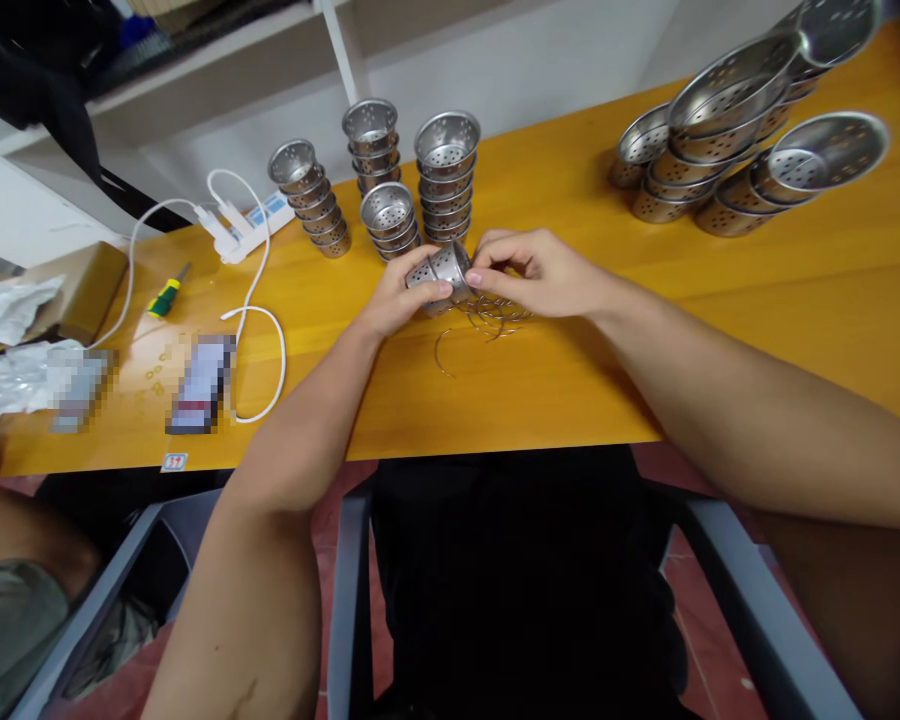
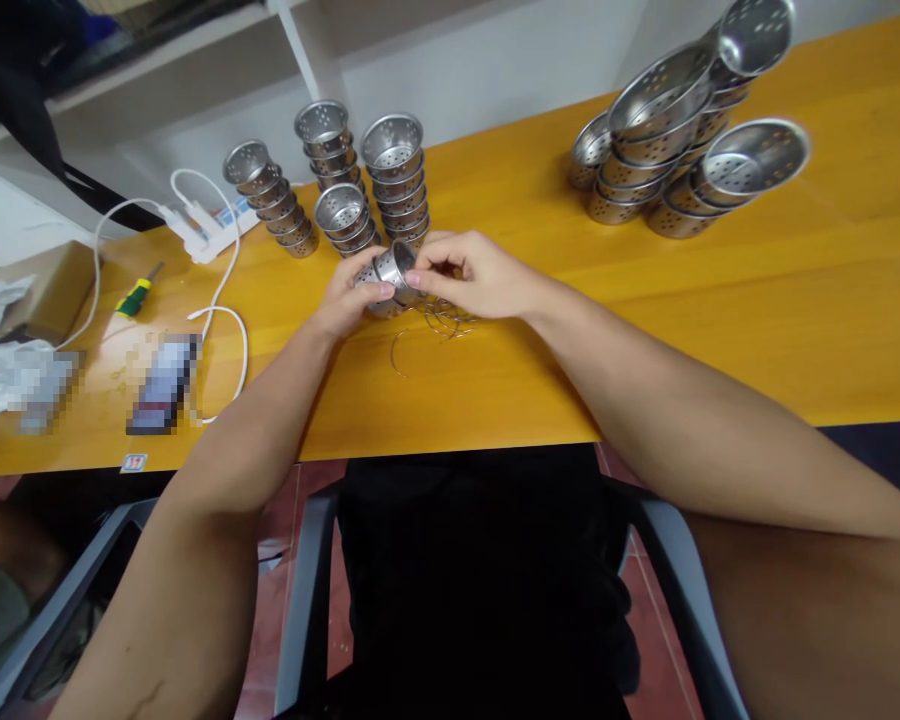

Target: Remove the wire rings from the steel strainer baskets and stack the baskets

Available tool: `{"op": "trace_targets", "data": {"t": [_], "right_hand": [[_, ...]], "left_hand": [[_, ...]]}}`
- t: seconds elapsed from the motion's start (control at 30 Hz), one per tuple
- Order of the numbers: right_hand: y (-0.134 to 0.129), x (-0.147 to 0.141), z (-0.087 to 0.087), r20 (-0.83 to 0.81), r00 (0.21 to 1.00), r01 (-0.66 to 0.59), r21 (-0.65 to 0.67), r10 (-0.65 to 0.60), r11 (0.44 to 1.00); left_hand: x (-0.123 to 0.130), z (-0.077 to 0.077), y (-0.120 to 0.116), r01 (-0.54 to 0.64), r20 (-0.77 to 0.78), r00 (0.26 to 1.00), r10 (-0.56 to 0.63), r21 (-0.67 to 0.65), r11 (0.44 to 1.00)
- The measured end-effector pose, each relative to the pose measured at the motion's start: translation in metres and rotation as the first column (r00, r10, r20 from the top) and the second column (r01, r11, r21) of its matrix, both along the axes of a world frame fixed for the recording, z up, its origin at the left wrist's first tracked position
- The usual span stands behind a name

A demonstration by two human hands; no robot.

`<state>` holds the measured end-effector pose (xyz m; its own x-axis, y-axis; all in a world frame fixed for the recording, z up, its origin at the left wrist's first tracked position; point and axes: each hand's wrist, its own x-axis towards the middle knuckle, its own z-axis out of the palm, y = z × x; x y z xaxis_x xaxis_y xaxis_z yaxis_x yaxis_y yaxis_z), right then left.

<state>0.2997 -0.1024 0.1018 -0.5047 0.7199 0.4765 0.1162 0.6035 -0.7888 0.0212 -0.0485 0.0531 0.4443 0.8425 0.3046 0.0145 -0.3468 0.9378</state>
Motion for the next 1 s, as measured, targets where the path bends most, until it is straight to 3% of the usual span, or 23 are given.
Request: {"op": "trace_targets", "data": {"t": [0.2, 0.4, 0.5, 0.6, 0.7, 0.8, 0.93, 1.0], "right_hand": [[-0.005, -0.01, 0.001, -0.02, 0.994, 0.113, 0.025, -0.112, 0.993], [0.017, 0.006, -0.012, -0.28, 0.926, 0.204, -0.193, -0.253, 0.96], [0.032, 0.02, -0.023, -0.266, 0.915, 0.242, -0.239, -0.303, 0.94], [0.039, 0.026, -0.036, -0.06, 0.942, 0.322, -0.121, -0.331, 0.939], [0.035, 0.024, -0.045, 0.159, 0.917, 0.363, 0.042, -0.365, 0.931], [0.025, 0.016, -0.045, 0.127, 0.915, 0.368, 0.124, -0.382, 0.922], [0.01, 0.002, -0.035, 0.058, 0.978, 0.194, 0.102, -0.201, 0.976], [0.006, -0.003, -0.031, 0.038, 0.979, 0.196, 0.074, -0.199, 0.978]], "left_hand": [[-0.001, 0.003, 0.0, 0.008, 0.028, 1.0, -0.007, -0.02, 1.0], [0.004, -0.003, -0.008, 0.055, 0.075, 0.996, -0.049, -0.081, 0.995], [0.003, -0.008, -0.006, -0.001, 0.079, 0.997, 0.007, -0.08, 0.997], [0.002, -0.01, -0.003, -0.087, 0.049, 0.994, 0.094, -0.128, 0.988], [0.005, -0.007, -0.006, -0.126, 0.019, 0.991, 0.133, -0.215, 0.968], [0.01, -0.002, -0.011, -0.123, 0.025, 0.991, 0.134, -0.256, 0.959], [0.013, -0.004, -0.011, -0.091, 0.063, 0.992, 0.112, -0.28, 0.956], [0.012, -0.011, -0.006, -0.09, 0.083, 0.99, 0.113, -0.243, 0.966]]}}
